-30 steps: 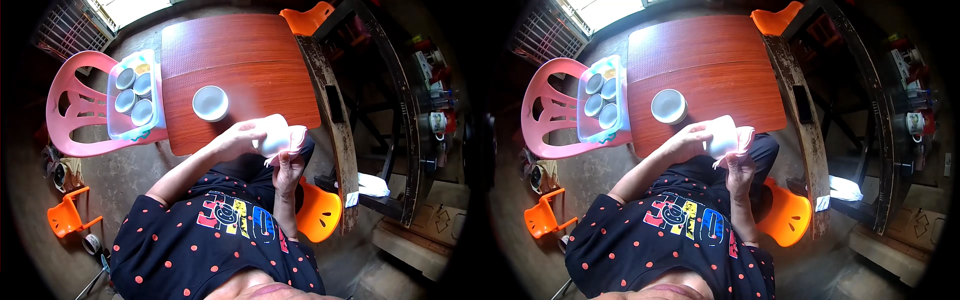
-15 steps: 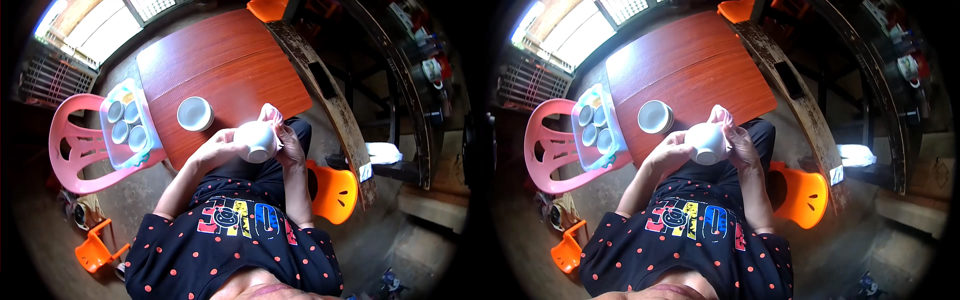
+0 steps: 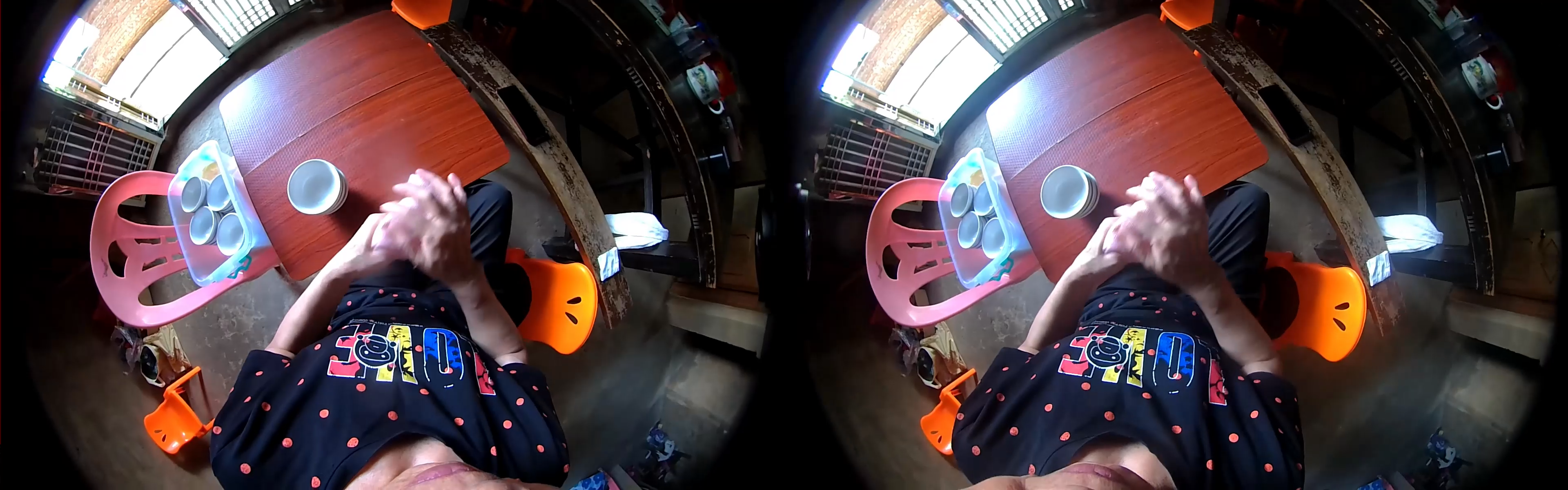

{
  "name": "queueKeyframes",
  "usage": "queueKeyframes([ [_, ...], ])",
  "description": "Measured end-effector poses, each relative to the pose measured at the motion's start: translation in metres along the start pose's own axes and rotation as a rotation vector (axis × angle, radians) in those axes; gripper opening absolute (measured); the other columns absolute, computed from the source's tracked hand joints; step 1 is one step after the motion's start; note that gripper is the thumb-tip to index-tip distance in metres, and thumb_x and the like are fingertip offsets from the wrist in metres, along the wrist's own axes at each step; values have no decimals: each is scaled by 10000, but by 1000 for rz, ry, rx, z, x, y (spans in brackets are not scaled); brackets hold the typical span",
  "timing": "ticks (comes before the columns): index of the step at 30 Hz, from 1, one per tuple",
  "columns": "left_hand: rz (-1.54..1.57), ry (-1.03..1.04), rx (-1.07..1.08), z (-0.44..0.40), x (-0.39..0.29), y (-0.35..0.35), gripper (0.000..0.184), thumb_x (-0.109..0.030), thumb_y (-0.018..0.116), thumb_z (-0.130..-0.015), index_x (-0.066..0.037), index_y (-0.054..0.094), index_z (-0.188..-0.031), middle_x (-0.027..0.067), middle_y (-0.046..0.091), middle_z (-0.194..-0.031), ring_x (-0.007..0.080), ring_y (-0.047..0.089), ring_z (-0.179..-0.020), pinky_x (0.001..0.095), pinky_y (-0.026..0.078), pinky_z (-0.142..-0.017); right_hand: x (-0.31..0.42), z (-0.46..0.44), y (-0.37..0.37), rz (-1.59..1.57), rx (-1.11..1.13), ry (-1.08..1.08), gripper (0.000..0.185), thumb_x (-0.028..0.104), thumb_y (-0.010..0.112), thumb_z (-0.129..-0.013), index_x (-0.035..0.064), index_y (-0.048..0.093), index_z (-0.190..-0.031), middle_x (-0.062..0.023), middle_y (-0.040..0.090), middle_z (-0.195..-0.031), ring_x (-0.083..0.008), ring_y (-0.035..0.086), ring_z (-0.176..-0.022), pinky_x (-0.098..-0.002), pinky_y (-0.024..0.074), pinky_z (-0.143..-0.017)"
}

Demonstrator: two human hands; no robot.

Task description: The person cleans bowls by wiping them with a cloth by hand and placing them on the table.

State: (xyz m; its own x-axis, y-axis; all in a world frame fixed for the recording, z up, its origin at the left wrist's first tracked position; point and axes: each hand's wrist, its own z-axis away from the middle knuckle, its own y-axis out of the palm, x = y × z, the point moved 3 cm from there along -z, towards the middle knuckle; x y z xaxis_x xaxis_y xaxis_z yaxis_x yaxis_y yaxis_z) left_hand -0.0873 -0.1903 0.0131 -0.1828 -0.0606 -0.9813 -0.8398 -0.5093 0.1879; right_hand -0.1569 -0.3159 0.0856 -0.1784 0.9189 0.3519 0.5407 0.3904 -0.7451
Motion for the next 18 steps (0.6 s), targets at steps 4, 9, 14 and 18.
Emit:
queueKeyframes([
  [4, -154, -50, 198, -3, -34, 18, 218, -117, 666, -860, 18, 632, -1028, 81, 685, -882, 135, 619, -827, 300, 494, -771, -55, 6, 28, -1093, 125, 301, 314, 373, 599, -847, 61, 628, -868, -111, 625, -937, -270, 623, -871, -398, 496, -805],
  [9, -435, 164, 173, -2, -22, 29, 274, 31, 665, -823, 14, 632, -1094, 57, 669, -1015, 109, 589, -988, 290, 474, -881, -37, 43, 90, -2764, -144, 727, 564, 503, 512, -905, 96, 491, -1295, -165, 608, -1119, -295, 587, -965, -472, 486, -849],
  [14, -176, -7, 183, -4, -40, 25, 322, -40, 692, -808, 42, 613, -1109, 106, 657, -1066, 195, 610, -1033, 336, 470, -918, -59, 44, 74, -2013, 11, 919, 646, 544, 499, -897, 17, 500, -1271, -191, 582, -1177, -242, 600, -982, -370, 519, -818],
  [18, 395, -156, 31, -10, -47, 22, 335, -120, 669, -851, 49, 607, -1134, 82, 663, -1006, 134, 612, -948, 283, 466, -887, -45, 24, 52, -1703, -164, 911, 619, 505, 509, -899, -17, 512, -1232, -171, 580, -1207, -220, 616, -975, -330, 526, -814],
])
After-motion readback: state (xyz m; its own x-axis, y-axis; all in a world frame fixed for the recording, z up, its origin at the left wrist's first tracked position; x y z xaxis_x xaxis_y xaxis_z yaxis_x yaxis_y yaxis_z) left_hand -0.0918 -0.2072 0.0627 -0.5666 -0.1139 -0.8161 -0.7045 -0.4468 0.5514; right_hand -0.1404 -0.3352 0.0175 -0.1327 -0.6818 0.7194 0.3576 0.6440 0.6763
